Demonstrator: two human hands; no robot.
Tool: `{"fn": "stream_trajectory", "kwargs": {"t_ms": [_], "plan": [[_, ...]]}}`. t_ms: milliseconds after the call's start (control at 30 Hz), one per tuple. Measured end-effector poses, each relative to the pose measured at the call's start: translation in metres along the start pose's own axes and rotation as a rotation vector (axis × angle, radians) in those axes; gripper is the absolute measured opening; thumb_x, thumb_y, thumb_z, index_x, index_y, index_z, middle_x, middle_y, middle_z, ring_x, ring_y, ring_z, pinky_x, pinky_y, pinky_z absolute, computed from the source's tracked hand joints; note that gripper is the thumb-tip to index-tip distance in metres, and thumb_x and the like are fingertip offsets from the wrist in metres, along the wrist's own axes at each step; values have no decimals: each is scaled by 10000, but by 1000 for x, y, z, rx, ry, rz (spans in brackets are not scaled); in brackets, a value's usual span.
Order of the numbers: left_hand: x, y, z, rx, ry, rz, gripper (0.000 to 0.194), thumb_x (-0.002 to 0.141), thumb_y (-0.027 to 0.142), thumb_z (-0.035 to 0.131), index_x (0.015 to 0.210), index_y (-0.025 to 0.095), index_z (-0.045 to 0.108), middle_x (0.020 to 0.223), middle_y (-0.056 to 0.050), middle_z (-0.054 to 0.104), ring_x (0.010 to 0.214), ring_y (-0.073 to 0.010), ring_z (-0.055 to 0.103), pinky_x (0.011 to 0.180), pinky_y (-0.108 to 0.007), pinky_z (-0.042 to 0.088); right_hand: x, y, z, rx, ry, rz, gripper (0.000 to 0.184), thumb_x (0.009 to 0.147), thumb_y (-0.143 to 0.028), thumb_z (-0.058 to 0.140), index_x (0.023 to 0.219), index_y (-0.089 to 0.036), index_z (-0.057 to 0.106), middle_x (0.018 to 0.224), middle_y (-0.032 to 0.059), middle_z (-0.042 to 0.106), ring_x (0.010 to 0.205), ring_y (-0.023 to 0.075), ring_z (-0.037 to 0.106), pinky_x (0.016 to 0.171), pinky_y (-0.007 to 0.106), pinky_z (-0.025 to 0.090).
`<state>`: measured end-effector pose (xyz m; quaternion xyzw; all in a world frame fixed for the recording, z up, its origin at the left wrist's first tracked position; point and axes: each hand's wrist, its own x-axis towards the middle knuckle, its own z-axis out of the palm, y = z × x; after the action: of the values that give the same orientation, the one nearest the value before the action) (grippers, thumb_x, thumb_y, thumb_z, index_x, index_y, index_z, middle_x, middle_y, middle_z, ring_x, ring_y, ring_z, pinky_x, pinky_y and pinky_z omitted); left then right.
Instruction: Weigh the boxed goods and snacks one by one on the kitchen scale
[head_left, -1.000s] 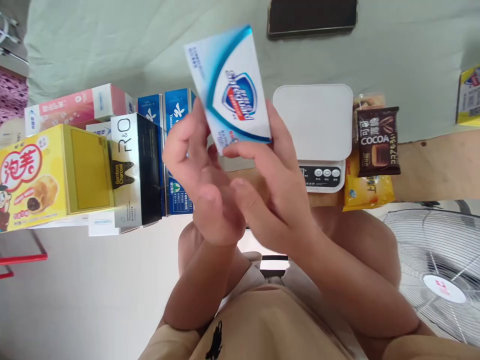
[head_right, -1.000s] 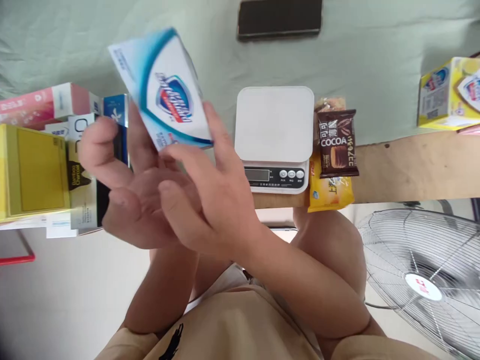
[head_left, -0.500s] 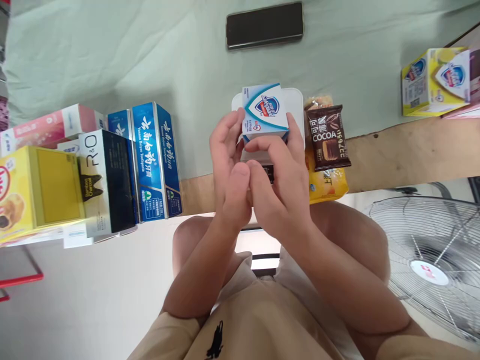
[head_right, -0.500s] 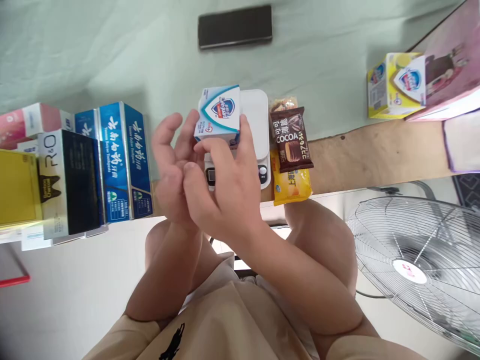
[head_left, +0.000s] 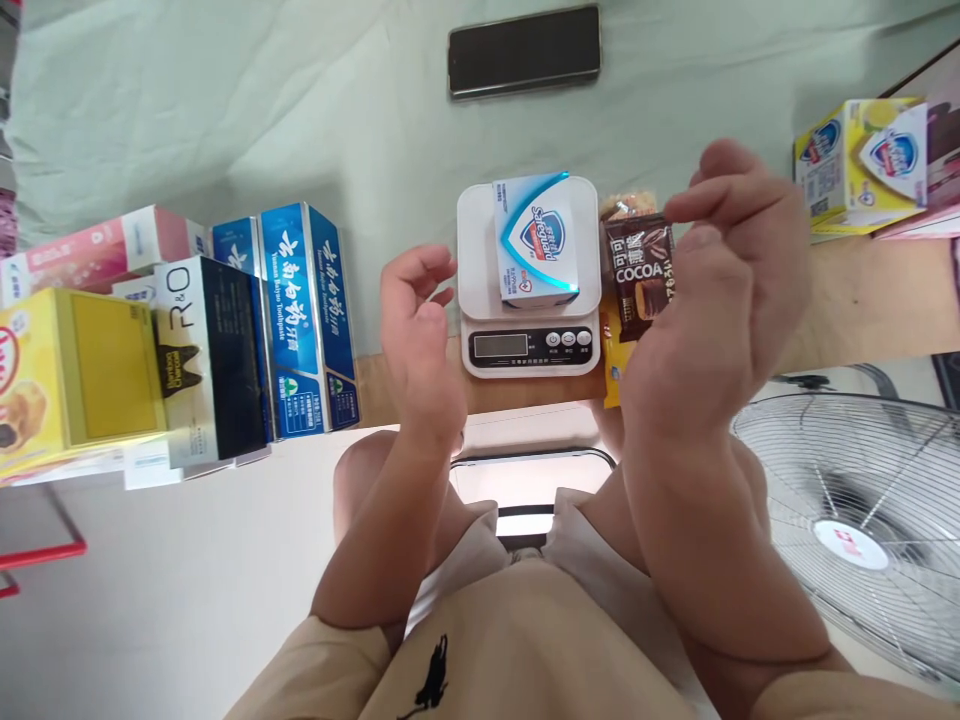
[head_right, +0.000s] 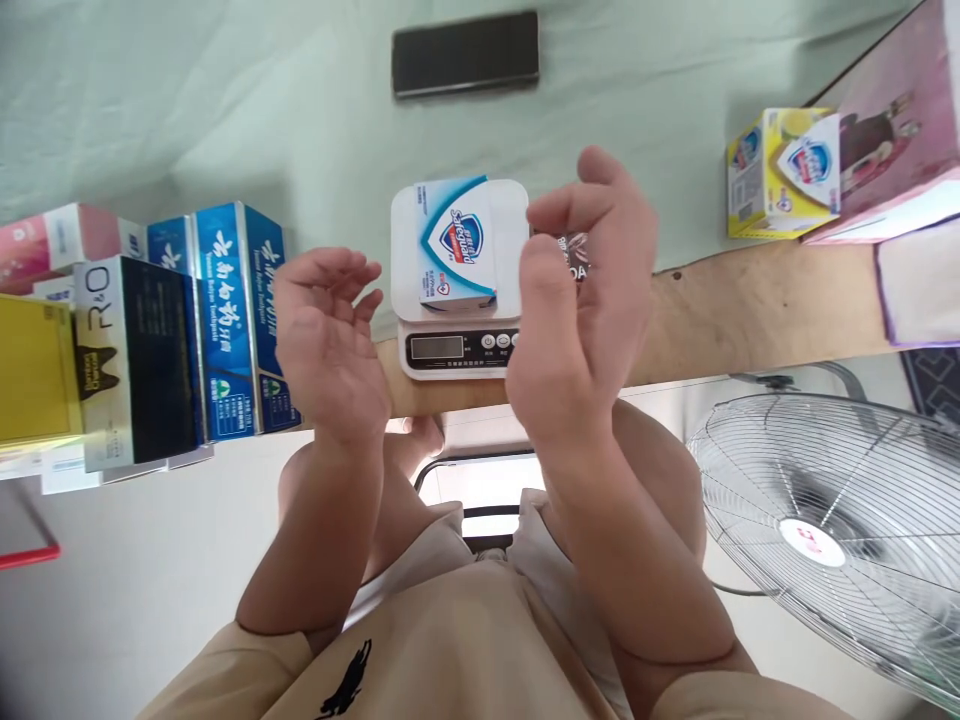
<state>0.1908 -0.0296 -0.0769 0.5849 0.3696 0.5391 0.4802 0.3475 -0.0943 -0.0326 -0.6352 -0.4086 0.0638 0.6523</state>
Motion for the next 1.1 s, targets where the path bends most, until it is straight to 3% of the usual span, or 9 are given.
{"fn": "stream_trajectory", "kwargs": {"t_ms": [167, 333, 433, 567, 667, 767, 867, 967, 1100], "plan": [[-1, -1, -3, 11, -9, -3, 528, 872, 785, 612, 1165, 355, 700, 1214, -19, 713, 1181, -312, 680, 968, -459, 547, 0, 2, 1, 62, -8, 59, 149, 951, -255, 485, 949, -313, 622, 1119, 43, 642, 1412, 269, 582, 1210, 510, 470], [-3, -2, -2, 13, -21, 9, 414, 966, 665, 596, 1205, 344, 704, 1245, -30, 700, 1214, -276, 674, 996, -443, 537, -8, -5, 7, 104, -48, 111, 139, 958, -241, 491, 963, -310, 612, 1138, 42, 658, 1422, 225, 583, 1229, 458, 457], [-4, -5, -2, 46, -139, 49, 463, 989, 672, 557, 1276, 340, 703, 1321, -40, 717, 1275, -290, 663, 1068, -465, 537, -9, -5, 10, 97, -129, 159, 146, 973, -229, 469, 1039, -277, 590, 1201, 62, 661, 1445, 234, 566, 1248, 470, 435], [-3, -5, -1, 125, -276, 75, 484, 989, 659, 562, 1376, 388, 668, 1474, -14, 679, 1450, -323, 588, 1262, -526, 428, -12, -5, 13, 34, -333, 245, 138, 967, -343, 519, 1068, -265, 572, 1186, 65, 685, 1268, 266, 649, 1163, 542, 508], [-2, -1, 2, 291, -403, 153, 505, 1006, 624, 549, 1455, 404, 616, 1515, -3, 671, 1501, -316, 564, 1372, -551, 264, -16, -4, 15, -6, -393, 268, 207, 955, -424, 582, 1116, -299, 615, 1278, 44, 688, 1461, 302, 551, 1226, 595, 475], [0, 3, 5, 459, -480, 143, 536, 1045, 576, 482, 1524, 348, 568, 1551, -33, 655, 1552, -342, 507, 1385, -623, 176, -19, -1, 18, -30, -409, 309, 197, 956, -391, 597, 1134, -318, 641, 1372, 26, 657, 1570, 319, 449, 1259, 628, 452], [0, 5, 7, 487, -431, 104, 544, 1049, 606, 461, 1496, 331, 603, 1541, -50, 663, 1593, -374, 448, 1359, -671, 210, -20, 0, 20, -11, -377, 296, 170, 935, -378, 599, 1079, -305, 651, 1352, 33, 689, 1589, 316, 438, 1255, 629, 470], [-2, 7, 10, 416, -408, 132, 510, 1047, 611, 480, 1459, 352, 632, 1516, -36, 682, 1530, -333, 537, 1362, -604, 285, -19, -5, 19, 23, -337, 262, 148, 921, -363, 591, 1040, -308, 659, 1313, 40, 723, 1590, 286, 446, 1238, 597, 504], [-9, 9, 17, 226, -430, 139, 504, 1054, 562, 496, 1527, 399, 556, 1593, -23, 612, 1510, -288, 562, 1339, -544, 389, -15, -15, 11, 61, -278, 262, 224, 904, -326, 601, 1088, -257, 708, 1526, 116, 608, 1587, 277, 451, 1251, 570, 504]]}}
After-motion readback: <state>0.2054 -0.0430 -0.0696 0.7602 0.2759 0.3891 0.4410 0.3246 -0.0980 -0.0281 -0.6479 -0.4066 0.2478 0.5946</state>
